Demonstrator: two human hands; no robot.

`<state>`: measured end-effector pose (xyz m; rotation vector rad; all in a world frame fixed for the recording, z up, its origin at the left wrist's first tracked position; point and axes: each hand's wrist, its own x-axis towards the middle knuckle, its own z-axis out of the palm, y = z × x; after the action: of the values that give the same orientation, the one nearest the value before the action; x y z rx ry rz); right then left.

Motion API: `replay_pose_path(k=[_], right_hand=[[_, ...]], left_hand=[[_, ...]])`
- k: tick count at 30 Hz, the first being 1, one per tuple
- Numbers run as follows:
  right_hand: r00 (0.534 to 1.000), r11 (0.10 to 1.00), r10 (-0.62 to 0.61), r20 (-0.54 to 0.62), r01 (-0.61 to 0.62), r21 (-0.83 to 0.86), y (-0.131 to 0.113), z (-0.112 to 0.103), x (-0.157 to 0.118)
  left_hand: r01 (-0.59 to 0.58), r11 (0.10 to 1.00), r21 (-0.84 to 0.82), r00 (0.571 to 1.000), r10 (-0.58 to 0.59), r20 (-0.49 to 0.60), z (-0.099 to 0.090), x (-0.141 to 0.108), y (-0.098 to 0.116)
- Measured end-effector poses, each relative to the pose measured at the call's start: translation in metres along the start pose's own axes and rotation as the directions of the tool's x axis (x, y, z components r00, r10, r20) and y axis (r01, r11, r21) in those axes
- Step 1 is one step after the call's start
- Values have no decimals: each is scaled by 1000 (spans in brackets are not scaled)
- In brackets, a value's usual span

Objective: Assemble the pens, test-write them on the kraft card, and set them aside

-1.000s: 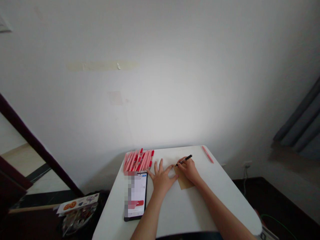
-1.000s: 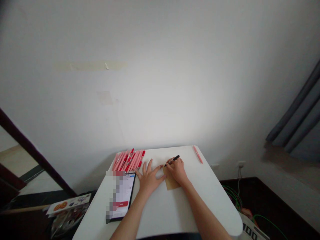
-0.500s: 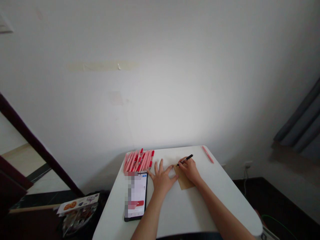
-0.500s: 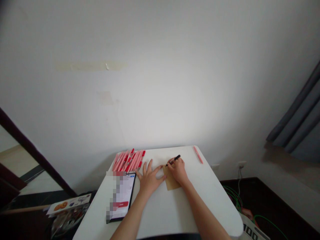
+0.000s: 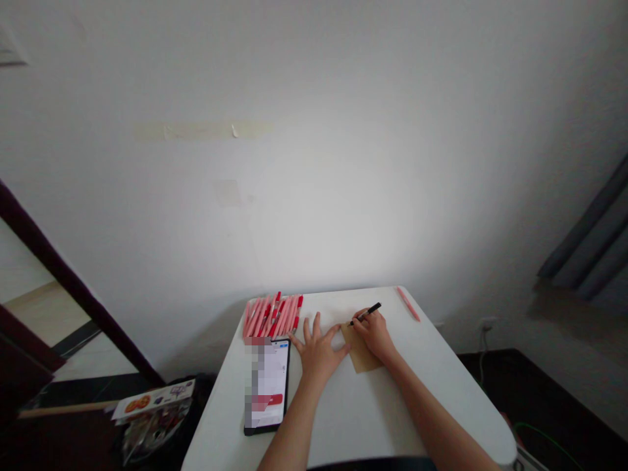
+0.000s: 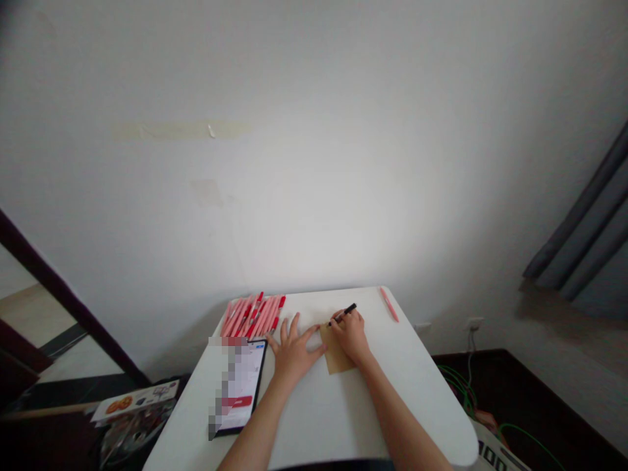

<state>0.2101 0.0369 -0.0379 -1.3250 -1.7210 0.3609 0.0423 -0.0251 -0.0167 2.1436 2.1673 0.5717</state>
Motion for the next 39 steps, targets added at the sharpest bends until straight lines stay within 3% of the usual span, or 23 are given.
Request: replay_pose_path(k=[18,25,32,39], right_hand=[[993,997,59,-98,-53,64,-2,0,-1],[989,981,77,-127,-53,186,1,-3,-1],[969,951,155,-195,-93,293,-1,-15,-7],[984,981,109,-139,-83,177,4,-20,-7]], left_hand=[[-8,999,36,1000,8,-9,-2,-1,1],[14,1000,26,999,-14,30,-9,-3,6],[8,1000,5,1000,-8,14,-3,-2,4],[11,1000,21,997,-9,-76,6,1,-3]])
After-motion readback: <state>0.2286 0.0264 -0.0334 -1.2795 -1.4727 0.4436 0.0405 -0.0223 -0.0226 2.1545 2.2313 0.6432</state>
